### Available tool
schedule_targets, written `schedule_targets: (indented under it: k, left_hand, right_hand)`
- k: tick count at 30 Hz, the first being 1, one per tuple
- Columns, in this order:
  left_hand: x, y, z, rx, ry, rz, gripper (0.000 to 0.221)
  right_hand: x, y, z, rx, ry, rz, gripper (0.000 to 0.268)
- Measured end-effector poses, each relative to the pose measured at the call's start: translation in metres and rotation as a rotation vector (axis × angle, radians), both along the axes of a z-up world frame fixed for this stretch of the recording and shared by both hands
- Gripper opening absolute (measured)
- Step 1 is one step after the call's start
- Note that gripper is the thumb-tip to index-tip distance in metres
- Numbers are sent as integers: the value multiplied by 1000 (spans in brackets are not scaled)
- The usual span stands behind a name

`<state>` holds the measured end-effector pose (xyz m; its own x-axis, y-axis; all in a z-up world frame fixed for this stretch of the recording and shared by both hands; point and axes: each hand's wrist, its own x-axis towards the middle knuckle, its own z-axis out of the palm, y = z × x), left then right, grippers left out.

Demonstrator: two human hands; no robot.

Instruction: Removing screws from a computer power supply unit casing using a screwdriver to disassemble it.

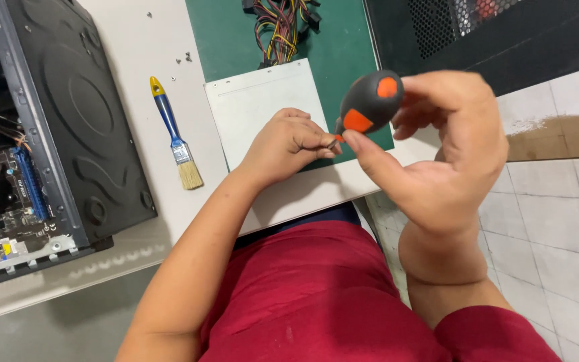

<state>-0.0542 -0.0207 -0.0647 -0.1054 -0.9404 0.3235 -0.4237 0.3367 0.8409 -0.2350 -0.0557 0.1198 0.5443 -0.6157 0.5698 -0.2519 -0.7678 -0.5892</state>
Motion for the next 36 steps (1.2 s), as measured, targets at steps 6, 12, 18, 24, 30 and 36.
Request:
schedule_targets:
  k: [6,12,18,24,30,36]
  left_hand:
    - [-2,-1,0,-85,-91,56,10]
    - [2,-1,10,-84,15,28,9]
    - [7,0,9,-107,-21,-44,13]
    - [2,2,13,-79,-126,-8,18]
    - [2,0,11,-154,-57,19,13]
    - [0,-3,2,-113,-64,73,12]
  right_hand:
    - [16,-4,24,-145,131,79,37]
    - [16,0,35,-153,179,100,26]
    - [13,-1,52,83,187,341,22]
    - [9,3,41,-167,133,69,7]
    - [4,5,39,-171,161,42,22]
    - [4,-2,30,-215,102,98,24]
